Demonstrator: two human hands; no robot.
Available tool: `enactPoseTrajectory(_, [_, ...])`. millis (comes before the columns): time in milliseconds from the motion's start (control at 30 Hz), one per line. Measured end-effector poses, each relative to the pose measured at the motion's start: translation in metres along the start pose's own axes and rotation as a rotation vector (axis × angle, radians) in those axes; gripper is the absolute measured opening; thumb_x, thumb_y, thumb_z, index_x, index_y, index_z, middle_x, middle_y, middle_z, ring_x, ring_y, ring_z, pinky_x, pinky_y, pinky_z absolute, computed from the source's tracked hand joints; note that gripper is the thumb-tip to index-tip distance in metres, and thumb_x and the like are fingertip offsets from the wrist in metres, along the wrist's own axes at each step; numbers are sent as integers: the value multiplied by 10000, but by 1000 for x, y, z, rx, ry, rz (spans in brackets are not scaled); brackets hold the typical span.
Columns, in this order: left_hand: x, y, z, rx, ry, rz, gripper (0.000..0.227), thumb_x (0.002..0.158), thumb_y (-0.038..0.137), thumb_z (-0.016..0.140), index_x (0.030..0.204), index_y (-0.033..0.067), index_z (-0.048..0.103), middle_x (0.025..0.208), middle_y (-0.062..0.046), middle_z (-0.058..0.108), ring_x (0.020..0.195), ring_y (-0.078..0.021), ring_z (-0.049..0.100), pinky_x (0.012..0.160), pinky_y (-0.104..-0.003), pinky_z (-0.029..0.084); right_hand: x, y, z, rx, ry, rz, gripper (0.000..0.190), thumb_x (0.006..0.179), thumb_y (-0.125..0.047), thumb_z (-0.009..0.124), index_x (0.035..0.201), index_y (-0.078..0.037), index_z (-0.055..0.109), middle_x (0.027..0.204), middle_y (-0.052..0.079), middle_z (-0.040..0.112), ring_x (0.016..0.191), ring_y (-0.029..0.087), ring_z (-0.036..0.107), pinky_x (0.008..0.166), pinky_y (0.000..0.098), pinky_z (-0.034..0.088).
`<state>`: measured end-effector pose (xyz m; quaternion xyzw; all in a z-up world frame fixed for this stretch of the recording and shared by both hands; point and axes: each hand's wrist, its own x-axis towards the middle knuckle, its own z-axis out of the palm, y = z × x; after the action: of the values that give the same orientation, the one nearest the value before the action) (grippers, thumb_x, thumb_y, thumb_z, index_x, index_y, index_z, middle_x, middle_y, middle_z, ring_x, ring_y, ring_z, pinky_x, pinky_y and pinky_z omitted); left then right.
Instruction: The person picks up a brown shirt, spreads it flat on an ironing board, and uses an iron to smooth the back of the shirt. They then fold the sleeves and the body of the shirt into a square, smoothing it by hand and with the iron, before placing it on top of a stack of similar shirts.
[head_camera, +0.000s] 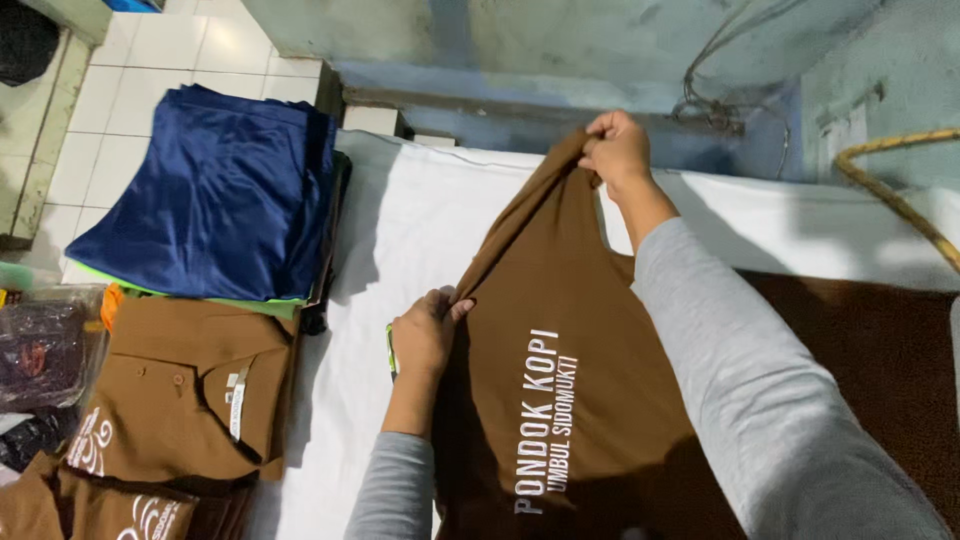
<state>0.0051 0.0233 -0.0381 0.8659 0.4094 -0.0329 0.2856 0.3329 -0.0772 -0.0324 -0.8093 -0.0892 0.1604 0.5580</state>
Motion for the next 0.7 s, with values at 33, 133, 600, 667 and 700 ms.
enactPoseTrajectory(33, [1, 2, -5, -54, -41, -53, 438, 735, 659, 619, 880, 247, 649, 838, -13, 704, 864, -296, 674, 811, -397, 493, 2, 1, -3, 200, 8, -10, 214, 798, 40, 539, 990, -54, 522, 919, 84, 411, 788, 193, 550, 672, 289, 578])
enactPoseTrajectory(133, [14, -15, 4, -232, -23, -47, 392, 812, 585, 588, 819, 201, 665, 909, -58, 608, 895, -357, 643, 790, -423, 503, -24, 5, -3, 296, -229, -179, 451, 867, -100, 680, 1263, -122, 467, 1332, 159, 401, 1108, 214, 487, 908, 327, 516])
enactPoseTrajectory(600, [-85, -79, -27, -85, 429, -93, 223, 920, 272, 516, 1078, 139, 599, 933, -103, 585, 865, -358, 630, 738, -482, 488, -323, 49, -25, -620, -538, -1059, 536, 868, -492, 465, 1356, -270, 456, 1457, 76, 351, 1364, 301, 284, 1083, 483, 195])
enactPoseTrajectory(667, [-114, -102, -22, -159, 295, -287, 319, 958, 382, 471, 1040, 110, 615, 881, -142, 638, 884, -375, 637, 757, -487, 482, -341, 64, -20, -753, -567, -1128, 631, 871, -561, 416, 1439, -298, 348, 1532, 63, 245, 1409, 289, 183, 1110, 518, 84])
enactPoseTrajectory(700, [-127, -110, -17, -188, 121, -320, 413, 933, 461, 462, 1067, 110, 634, 915, -153, 665, 934, -380, 634, 804, -488, 475, -343, 70, -17, -819, -594, -1134, 641, 883, -573, 378, 1454, -290, 306, 1533, 64, 231, 1411, 277, 173, 1111, 533, 55])
